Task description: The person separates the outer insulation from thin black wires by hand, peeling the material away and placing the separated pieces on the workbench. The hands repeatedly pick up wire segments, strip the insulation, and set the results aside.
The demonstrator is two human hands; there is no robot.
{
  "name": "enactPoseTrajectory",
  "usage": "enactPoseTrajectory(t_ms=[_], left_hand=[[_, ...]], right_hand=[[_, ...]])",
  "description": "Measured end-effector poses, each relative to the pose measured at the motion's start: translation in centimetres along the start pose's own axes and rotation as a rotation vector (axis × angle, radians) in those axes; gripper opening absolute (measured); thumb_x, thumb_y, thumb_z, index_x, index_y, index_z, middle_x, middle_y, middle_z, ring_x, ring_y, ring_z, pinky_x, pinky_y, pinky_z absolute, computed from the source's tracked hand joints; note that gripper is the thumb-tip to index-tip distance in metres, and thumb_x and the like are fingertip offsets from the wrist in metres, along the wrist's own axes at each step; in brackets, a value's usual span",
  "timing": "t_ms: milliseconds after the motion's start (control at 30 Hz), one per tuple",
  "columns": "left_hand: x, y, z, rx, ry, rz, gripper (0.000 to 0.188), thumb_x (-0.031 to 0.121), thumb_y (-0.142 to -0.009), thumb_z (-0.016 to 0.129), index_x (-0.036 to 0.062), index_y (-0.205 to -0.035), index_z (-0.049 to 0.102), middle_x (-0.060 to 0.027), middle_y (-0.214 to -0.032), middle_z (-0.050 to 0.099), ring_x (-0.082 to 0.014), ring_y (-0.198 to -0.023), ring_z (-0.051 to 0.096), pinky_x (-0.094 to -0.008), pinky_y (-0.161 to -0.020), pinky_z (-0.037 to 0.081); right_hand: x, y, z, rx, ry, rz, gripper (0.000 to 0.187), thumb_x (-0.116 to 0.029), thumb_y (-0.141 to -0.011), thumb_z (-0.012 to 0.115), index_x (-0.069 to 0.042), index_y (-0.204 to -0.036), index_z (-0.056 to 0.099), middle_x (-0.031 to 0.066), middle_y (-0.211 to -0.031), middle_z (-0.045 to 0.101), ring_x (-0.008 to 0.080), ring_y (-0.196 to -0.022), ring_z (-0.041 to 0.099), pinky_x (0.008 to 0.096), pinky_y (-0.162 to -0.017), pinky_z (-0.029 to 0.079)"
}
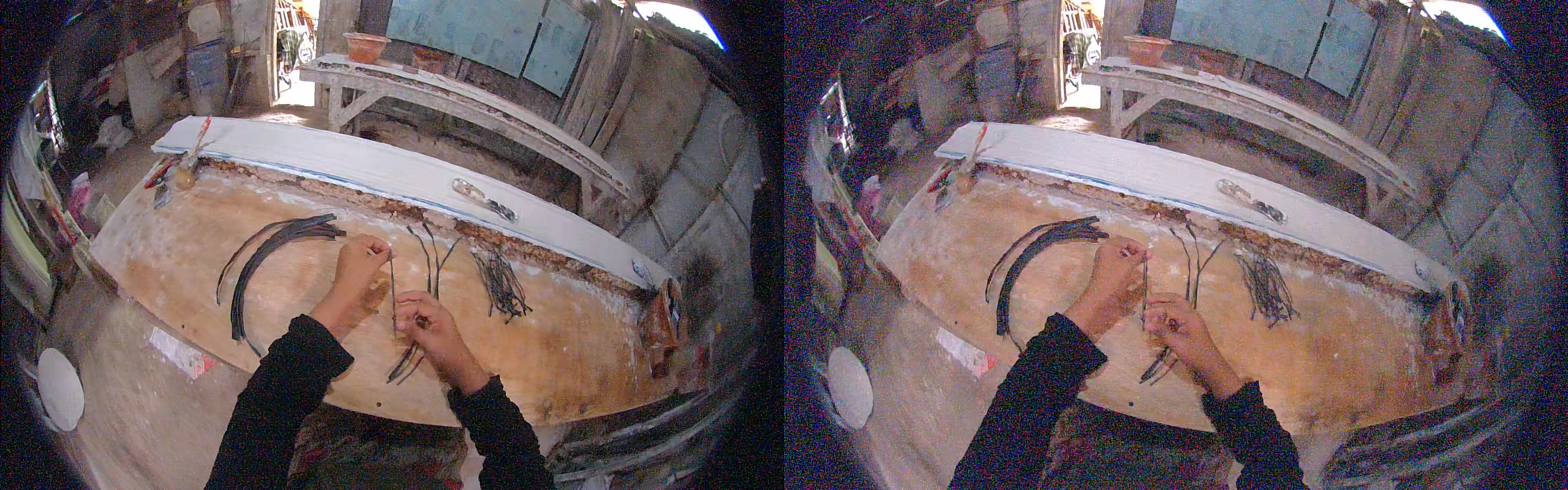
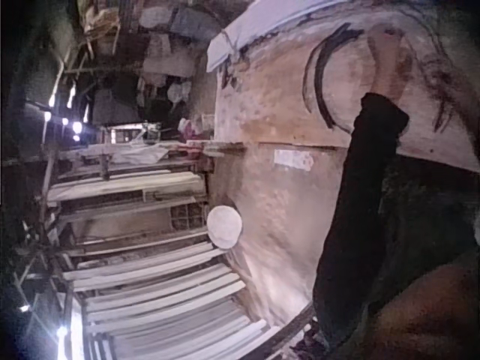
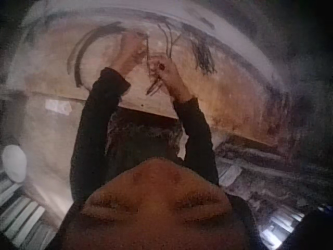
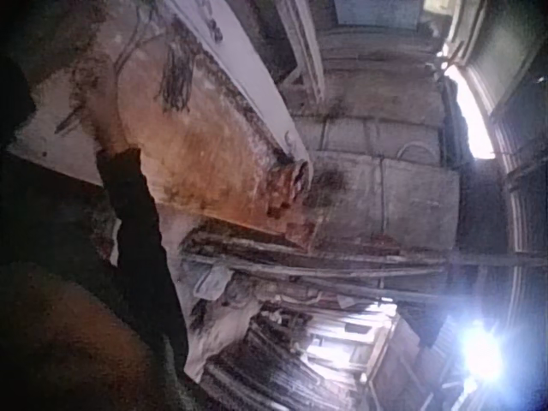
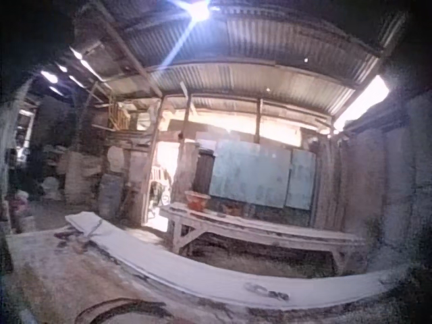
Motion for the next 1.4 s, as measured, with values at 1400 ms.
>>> enactPoseTrajectory(t_ms=[1400], left_hand=[[0.3, 0.3, -0.7, 0.099, 0.076, -0.032, 0.011, 0.008, -0.068, 0.071, 0.0015, -0.072, 0.064, -0.0056, -0.069, 0.059, -0.0126, -0.063, 0.054, -0.0258, -0.055, 0.043]], right_hand=[[0.3, -0.4, -0.2, 0.073, -0.092, 0.041, 0.014, -0.014, -0.082, 0.060, -0.002, -0.087, 0.063, 0.0059, -0.107, 0.047, 0.0162, -0.099, 0.046, 0.0285, -0.085, 0.038]])
Point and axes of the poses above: each hand's wrist, its own y-axis away from the middle knuckle, its own z-axis out of the palm, x = y × z, the point moved 7 cm from there along -y, towards the middle knuckle
